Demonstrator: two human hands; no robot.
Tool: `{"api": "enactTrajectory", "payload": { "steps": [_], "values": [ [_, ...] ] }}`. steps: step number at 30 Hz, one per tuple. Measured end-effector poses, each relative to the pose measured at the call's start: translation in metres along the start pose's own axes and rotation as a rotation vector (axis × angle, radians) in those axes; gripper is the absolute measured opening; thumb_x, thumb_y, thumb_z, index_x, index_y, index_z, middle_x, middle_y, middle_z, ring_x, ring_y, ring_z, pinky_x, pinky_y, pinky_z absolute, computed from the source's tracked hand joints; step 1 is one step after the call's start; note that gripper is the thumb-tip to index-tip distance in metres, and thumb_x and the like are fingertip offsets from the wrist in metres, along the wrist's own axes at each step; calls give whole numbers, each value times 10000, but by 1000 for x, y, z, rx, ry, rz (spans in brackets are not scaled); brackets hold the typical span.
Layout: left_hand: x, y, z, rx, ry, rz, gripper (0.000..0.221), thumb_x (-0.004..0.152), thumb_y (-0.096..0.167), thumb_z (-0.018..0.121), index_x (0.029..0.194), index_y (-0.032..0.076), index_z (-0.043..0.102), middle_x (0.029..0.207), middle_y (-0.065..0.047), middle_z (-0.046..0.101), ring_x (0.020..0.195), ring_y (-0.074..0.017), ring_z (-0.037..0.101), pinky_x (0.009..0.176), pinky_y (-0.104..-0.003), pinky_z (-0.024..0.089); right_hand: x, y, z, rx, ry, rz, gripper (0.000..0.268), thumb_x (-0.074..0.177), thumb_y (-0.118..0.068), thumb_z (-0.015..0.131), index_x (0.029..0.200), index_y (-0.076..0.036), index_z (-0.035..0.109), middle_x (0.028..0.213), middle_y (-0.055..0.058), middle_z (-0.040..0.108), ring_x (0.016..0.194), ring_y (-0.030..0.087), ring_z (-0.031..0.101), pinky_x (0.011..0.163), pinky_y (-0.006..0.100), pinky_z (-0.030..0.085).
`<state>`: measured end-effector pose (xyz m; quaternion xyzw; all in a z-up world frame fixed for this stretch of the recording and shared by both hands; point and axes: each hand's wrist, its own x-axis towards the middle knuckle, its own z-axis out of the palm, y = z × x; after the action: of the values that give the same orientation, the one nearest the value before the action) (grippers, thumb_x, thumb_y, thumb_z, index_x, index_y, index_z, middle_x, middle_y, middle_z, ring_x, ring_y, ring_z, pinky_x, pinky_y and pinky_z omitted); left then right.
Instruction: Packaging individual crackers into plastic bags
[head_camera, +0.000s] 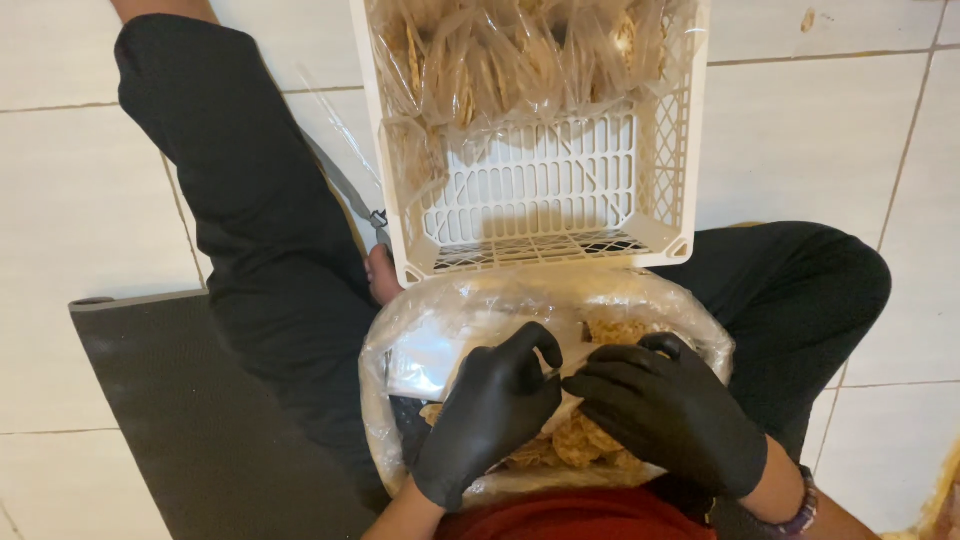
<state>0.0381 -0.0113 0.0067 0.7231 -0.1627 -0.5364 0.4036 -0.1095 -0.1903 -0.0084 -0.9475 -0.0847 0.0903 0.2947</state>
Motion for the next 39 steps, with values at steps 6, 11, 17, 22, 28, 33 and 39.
{"api": "enactTrajectory", "payload": {
  "steps": [6,11,17,22,28,33,39],
  "values": [
    [-4,7,-14,-63,20,187,170,923,106,700,995,146,551,551,-10,458,505,-161,442,553,-331,364,0,13,7,67,-1,-116,250,930,-146,641,1144,-234,735,1059,-31,729,952,245,663,758,433,451],
    [-4,2,-19,187,-21,663,357,936,412,707,1178,153,665,1035,-29,715,960,-248,668,861,-365,414,11,12,-15,437,-55,79,170,998,-260,581,1035,-160,713,903,20,737,762,259,625,732,404,467],
    [2,3,-24,143,-154,527,293,998,385,615,868,123,630,736,-61,596,718,-282,574,754,-372,366,8,14,-16,535,-137,135,249,1021,-286,519,1050,-182,744,951,7,767,843,240,650,812,380,490],
    [5,-3,-20,-26,-204,649,251,1063,215,542,865,64,570,793,-106,551,776,-330,528,777,-417,375,12,14,-17,593,-140,109,190,938,-353,696,987,-184,769,911,-2,769,858,242,633,809,383,476],
    [8,-30,8,-244,-225,519,200,1062,203,559,1035,12,614,905,-137,633,810,-334,632,715,-452,461,31,12,-39,849,-151,-87,325,957,-375,704,721,-152,719,726,-2,615,726,251,573,760,406,424],
    [15,-23,10,-95,-362,700,334,1092,349,472,862,118,545,747,-49,529,691,-272,498,757,-399,348,36,11,-39,1085,-61,-209,479,982,-303,671,623,-78,446,595,113,466,580,392,453,621,475,386],
    [12,-26,6,-224,-243,612,365,969,271,698,731,97,483,688,-53,463,700,-273,470,715,-397,357,27,19,-23,985,-191,-70,394,1001,-242,640,635,-104,589,622,45,567,619,287,549,602,403,418]
  ]
}}
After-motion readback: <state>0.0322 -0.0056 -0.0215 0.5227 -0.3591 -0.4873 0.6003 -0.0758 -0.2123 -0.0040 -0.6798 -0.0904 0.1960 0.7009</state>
